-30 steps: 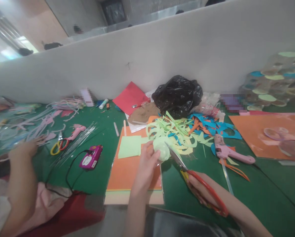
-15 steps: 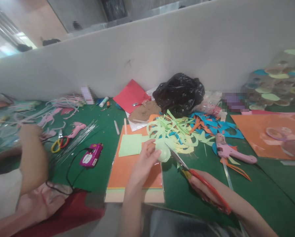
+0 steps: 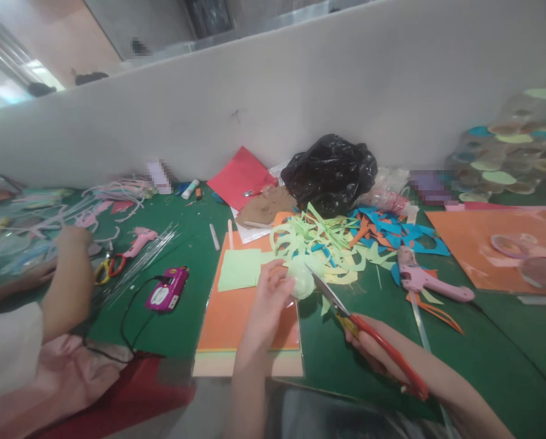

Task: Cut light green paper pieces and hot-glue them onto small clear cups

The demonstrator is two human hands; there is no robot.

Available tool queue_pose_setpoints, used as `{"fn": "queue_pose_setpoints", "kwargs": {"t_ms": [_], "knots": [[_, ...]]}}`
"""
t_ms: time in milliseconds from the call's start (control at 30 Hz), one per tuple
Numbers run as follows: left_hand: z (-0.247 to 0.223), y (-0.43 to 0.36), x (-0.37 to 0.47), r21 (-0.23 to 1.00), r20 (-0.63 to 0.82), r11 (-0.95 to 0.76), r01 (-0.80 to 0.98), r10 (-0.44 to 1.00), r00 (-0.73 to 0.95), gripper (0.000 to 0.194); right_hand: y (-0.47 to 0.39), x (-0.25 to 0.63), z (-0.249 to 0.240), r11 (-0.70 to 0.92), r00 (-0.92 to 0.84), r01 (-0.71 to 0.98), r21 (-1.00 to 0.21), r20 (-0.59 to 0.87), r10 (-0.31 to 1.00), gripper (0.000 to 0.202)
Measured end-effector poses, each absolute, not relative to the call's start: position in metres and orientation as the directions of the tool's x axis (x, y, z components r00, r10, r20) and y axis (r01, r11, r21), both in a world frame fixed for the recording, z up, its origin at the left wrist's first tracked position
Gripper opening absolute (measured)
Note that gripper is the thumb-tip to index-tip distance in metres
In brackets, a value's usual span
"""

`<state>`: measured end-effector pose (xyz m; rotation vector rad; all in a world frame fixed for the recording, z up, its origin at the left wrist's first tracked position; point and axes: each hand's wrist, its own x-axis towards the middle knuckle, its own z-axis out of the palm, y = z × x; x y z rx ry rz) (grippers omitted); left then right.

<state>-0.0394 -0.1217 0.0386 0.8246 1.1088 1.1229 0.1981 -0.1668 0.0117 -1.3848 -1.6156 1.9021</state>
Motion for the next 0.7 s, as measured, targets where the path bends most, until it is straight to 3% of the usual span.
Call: {"fn": "queue_pose_setpoints", "kwargs": {"t_ms": [167, 300, 700], "knots": [[0.038, -0.121, -0.044, 0.937, -0.254, 0.266, -0.227, 0.964, 0.081, 0.046, -0.164, 0.195, 0.018, -0.286, -0.501, 0.383, -0.879, -0.457, 0.735, 0.055], [0.037, -0.122, -0.046, 0.937, -0.252, 0.259, -0.233, 0.966, 0.062, 0.046, -0.161, 0.192, 0.016, -0.344, -0.487, 0.366, -0.865, -0.493, 0.721, 0.055], [0.04, -0.129, -0.022, 0.901, -0.288, 0.216, -0.375, 0.946, -0.148, 0.057, -0.162, 0.185, 0.026, -0.365, -0.464, 0.413, -0.834, -0.538, 0.704, 0.062]]}}
